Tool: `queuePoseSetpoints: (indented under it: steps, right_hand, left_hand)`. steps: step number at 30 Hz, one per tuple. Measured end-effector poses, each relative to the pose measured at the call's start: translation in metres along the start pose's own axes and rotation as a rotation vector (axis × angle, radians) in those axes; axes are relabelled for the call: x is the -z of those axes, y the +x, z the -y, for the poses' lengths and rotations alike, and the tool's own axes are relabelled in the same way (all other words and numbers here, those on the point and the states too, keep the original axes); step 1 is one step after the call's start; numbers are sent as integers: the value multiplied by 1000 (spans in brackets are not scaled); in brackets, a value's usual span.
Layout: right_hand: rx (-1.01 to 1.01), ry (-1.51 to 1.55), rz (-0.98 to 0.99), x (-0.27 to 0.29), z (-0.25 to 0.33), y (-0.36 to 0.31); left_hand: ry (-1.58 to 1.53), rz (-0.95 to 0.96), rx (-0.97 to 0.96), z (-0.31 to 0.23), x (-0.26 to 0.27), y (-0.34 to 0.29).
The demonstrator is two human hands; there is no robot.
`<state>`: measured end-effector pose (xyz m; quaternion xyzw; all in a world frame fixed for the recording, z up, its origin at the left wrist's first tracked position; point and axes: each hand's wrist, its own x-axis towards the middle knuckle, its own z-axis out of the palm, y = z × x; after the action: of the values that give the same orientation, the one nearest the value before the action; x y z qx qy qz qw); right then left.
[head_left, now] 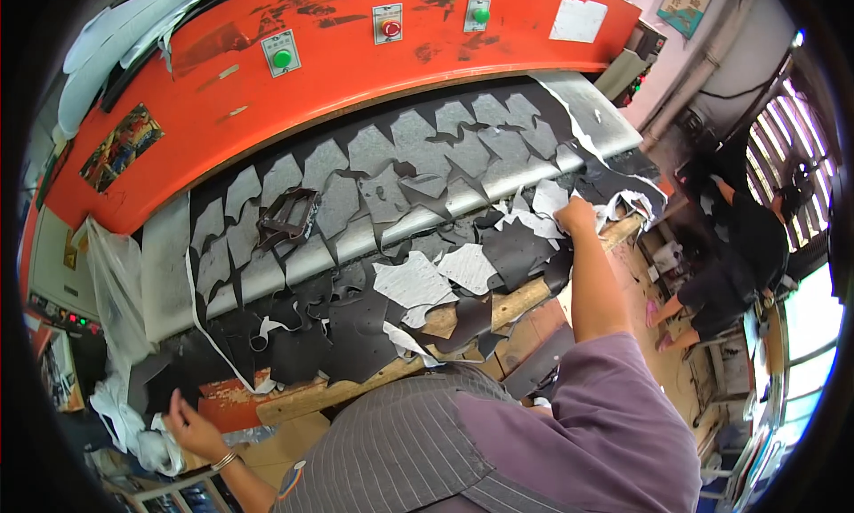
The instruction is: Operate a hydraulic press to cut shoe components from a large sheet of material using metal dies.
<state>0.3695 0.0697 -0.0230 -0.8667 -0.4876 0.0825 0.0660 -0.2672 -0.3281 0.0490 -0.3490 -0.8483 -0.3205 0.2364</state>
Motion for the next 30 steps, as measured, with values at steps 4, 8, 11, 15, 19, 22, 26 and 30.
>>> queuePoseSetpoints:
  steps: [4,8,11,15,19,22,26,30]
  right_hand:
    - [125,312,-121,-17,-4,8]
    - [273,1073,25,38,-2,-17]
    - [349,1589,525,65,-8,-21]
    - [330,972,590,50,-2,-36]
    - [337,713,588,24,-2,-31]
    - [270,899,757,40,8,-49]
    - [378,756,625,17,10,-71]
    - [450,596,338,1,30,-110]
  left_hand:
    - [-251,234,-421,-73,-36,-53]
    - [-393,739,-325,-133,-57,-94]
    - [-232,679,-394,-163,-53,-98]
    - [-113,980,-212,-189,-47,-82]
    - [36,994,-367,-191,-59,-84]
    - [43,1115,-237,-203,-54,-80]
    - [128,1080,-416,-190,-65,-85]
    - [111,1051,-459,-187,-66,-81]
